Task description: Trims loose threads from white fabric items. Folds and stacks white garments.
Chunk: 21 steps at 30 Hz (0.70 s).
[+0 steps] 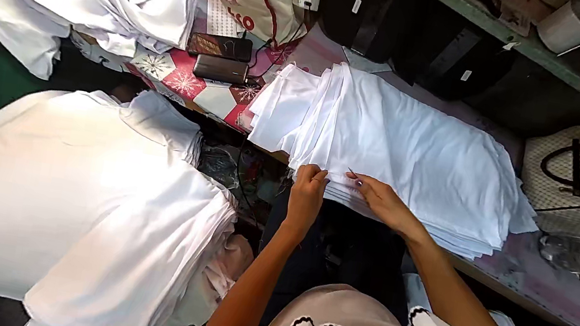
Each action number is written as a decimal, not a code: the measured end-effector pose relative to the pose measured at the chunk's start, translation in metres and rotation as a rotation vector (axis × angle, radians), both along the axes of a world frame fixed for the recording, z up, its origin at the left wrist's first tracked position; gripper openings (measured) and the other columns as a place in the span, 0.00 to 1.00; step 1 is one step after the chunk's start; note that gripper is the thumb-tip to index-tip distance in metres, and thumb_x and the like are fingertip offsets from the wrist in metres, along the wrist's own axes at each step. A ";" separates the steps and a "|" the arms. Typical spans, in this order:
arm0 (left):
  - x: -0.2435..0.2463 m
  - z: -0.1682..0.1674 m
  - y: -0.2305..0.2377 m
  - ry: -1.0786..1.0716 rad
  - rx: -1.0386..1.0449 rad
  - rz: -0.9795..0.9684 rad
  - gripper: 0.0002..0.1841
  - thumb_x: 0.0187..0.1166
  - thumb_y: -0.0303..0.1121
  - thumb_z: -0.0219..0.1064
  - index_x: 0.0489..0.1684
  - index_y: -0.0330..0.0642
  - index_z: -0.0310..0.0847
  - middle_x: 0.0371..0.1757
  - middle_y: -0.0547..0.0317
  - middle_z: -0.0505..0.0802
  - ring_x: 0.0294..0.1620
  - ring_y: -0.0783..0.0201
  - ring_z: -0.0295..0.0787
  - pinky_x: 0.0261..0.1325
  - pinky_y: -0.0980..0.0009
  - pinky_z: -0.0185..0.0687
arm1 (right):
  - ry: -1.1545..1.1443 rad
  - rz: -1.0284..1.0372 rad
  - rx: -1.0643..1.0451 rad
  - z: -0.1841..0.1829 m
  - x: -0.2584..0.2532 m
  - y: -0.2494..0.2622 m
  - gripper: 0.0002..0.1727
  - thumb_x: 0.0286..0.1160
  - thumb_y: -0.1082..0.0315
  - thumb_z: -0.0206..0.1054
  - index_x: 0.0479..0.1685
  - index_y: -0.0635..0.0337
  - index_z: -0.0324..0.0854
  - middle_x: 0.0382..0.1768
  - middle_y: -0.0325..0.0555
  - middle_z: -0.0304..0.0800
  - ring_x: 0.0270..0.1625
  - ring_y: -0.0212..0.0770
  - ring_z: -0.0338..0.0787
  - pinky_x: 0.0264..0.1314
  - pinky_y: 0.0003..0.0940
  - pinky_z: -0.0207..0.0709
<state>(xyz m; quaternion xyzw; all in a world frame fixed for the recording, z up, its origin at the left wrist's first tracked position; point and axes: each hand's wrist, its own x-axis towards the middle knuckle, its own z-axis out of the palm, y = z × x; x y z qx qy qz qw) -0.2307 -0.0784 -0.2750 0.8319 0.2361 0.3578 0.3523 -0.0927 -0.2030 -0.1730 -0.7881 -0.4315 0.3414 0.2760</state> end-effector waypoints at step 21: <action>-0.005 -0.003 -0.007 -0.189 -0.298 0.155 0.04 0.68 0.21 0.69 0.30 0.26 0.86 0.43 0.43 0.86 0.43 0.64 0.87 0.49 0.77 0.85 | -0.733 0.012 0.518 -0.069 -0.023 0.015 0.13 0.77 0.68 0.70 0.54 0.61 0.94 0.41 0.54 0.92 0.46 0.48 0.92 0.55 0.34 0.86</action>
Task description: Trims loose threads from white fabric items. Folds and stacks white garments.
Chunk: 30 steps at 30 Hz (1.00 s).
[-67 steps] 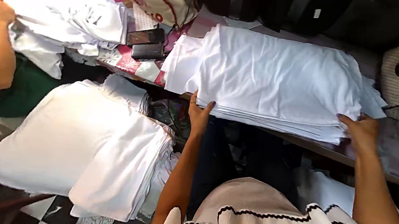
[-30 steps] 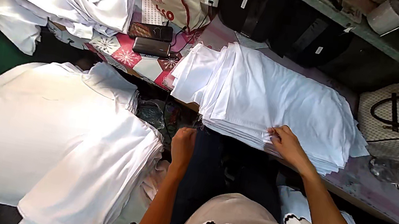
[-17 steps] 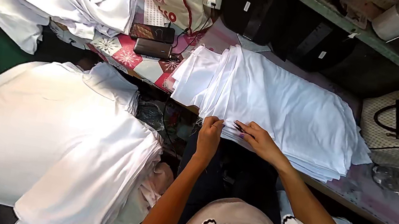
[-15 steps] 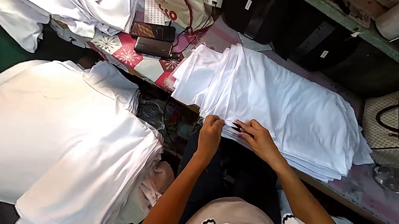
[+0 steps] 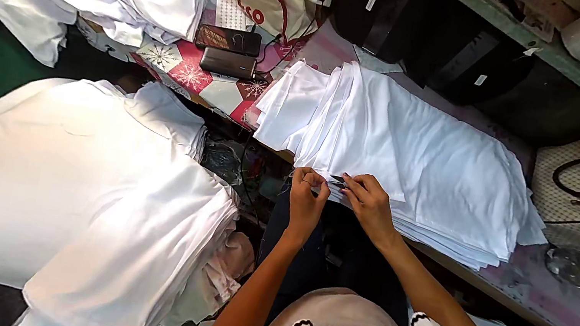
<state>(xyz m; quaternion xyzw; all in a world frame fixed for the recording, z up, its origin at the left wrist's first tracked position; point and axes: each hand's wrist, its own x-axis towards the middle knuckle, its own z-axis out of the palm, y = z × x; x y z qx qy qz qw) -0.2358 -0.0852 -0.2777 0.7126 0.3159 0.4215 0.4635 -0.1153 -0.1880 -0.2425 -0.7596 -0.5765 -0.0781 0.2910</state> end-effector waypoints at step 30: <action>-0.007 -0.002 -0.006 -0.164 -0.421 -0.142 0.04 0.79 0.20 0.66 0.41 0.27 0.84 0.27 0.60 0.93 0.26 0.75 0.91 0.34 0.79 0.89 | 0.049 -0.057 0.095 -0.017 -0.008 0.016 0.10 0.75 0.70 0.71 0.47 0.63 0.95 0.38 0.53 0.93 0.42 0.45 0.93 0.50 0.32 0.86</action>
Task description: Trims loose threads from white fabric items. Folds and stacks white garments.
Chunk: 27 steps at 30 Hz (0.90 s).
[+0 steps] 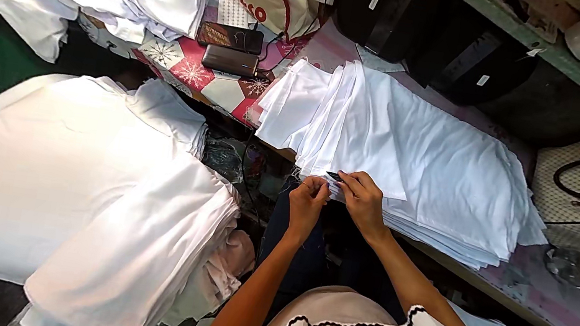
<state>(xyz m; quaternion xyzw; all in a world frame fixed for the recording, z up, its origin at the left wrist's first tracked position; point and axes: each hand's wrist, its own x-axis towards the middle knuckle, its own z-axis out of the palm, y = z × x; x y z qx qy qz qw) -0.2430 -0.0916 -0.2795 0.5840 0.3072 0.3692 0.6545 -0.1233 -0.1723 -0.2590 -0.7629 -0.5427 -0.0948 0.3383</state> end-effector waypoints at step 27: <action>0.012 0.012 0.064 -0.099 0.547 -0.007 0.22 0.69 0.26 0.79 0.61 0.25 0.85 0.59 0.36 0.90 0.54 0.55 0.92 0.56 0.63 0.89 | 1.264 0.017 -0.445 0.090 0.046 0.064 0.13 0.83 0.66 0.68 0.26 0.57 0.78 0.14 0.29 0.71 0.15 0.21 0.67 0.20 0.17 0.61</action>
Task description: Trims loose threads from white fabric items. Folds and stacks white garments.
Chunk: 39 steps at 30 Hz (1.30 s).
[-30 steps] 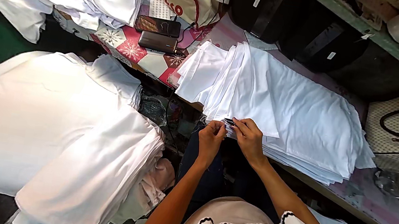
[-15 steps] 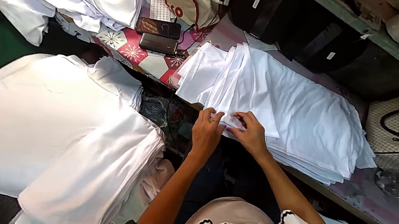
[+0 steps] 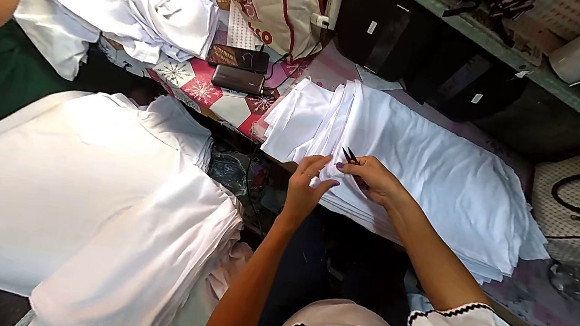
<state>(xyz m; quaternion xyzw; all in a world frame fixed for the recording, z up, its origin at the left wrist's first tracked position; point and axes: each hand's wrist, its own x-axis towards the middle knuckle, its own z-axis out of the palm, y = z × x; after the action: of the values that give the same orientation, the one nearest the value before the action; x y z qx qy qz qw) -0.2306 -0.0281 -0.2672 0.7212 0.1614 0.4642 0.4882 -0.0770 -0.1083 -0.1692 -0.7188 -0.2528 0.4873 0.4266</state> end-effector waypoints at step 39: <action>-0.056 -0.009 -0.030 0.134 0.073 0.196 0.07 0.74 0.20 0.68 0.38 0.26 0.92 0.36 0.43 0.94 0.31 0.66 0.91 0.40 0.79 0.87 | -0.109 0.338 -0.229 0.008 -0.039 -0.005 0.25 0.97 0.59 0.45 0.36 0.62 0.83 0.13 0.27 0.65 0.14 0.21 0.59 0.19 0.17 0.53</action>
<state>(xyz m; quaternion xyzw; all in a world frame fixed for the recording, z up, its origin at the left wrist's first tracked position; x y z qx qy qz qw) -0.2867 -0.0580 -0.2762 0.7486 0.2465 0.4660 0.4021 -0.1161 -0.1129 -0.1610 -0.7352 -0.3356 0.5378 0.2401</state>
